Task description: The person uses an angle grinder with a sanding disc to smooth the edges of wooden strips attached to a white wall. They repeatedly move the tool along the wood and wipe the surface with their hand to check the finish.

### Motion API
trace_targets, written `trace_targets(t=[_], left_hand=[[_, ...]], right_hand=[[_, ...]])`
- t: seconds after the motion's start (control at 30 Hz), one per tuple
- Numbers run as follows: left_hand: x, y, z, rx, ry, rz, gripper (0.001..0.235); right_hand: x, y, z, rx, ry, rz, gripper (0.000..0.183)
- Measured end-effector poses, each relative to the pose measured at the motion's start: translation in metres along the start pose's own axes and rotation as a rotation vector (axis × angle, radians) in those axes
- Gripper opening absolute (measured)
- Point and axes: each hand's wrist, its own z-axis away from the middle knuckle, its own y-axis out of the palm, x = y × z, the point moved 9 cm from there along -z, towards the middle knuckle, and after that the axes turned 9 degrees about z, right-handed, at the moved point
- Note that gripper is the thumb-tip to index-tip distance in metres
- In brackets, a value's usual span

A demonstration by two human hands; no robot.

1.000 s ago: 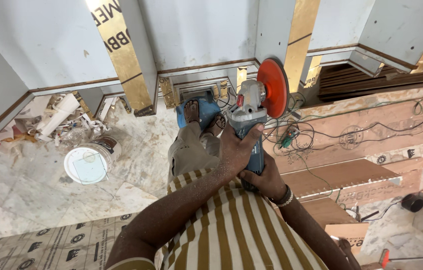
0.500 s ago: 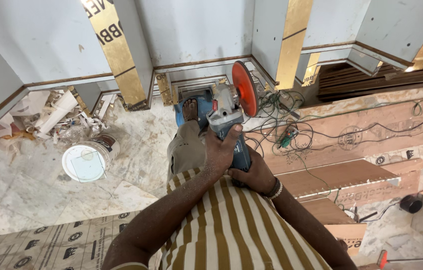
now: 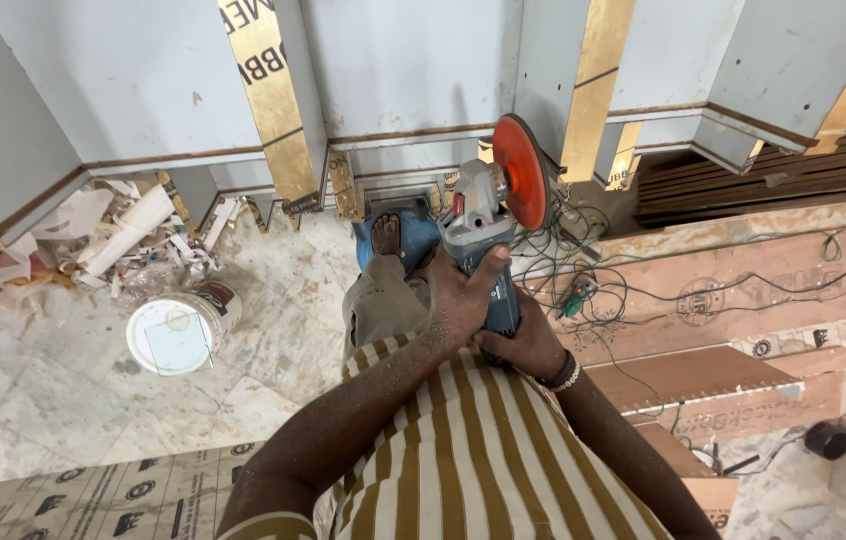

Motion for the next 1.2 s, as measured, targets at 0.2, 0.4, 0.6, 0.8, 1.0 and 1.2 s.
trace_targets(t=[0.2,0.4,0.6,0.8,1.0,1.2], left_hand=[[-0.018,0.01,-0.009,0.035,0.004,-0.041,0.059],[-0.039,0.031,-0.031,0.098,-0.064,-0.065,0.062],[-0.046,0.038,-0.031,0.169,-0.166,-0.083,0.064],[-0.04,0.031,-0.016,0.118,-0.17,-0.127,0.066],[-0.026,0.028,-0.005,0.109,-0.227,-0.154,0.063],[-0.015,0.024,0.004,0.095,-0.232,-0.161,0.058]], right_hand=[[0.017,-0.01,0.007,-0.079,-0.011,-0.071,0.066],[0.047,-0.033,0.005,-0.144,-0.057,-0.043,0.061],[0.054,-0.027,0.012,-0.159,-0.028,-0.104,0.062],[0.042,-0.016,0.026,-0.164,-0.006,-0.114,0.064],[0.026,-0.005,0.033,-0.114,0.06,-0.223,0.062],[0.02,0.002,0.039,-0.092,0.079,-0.246,0.059]])
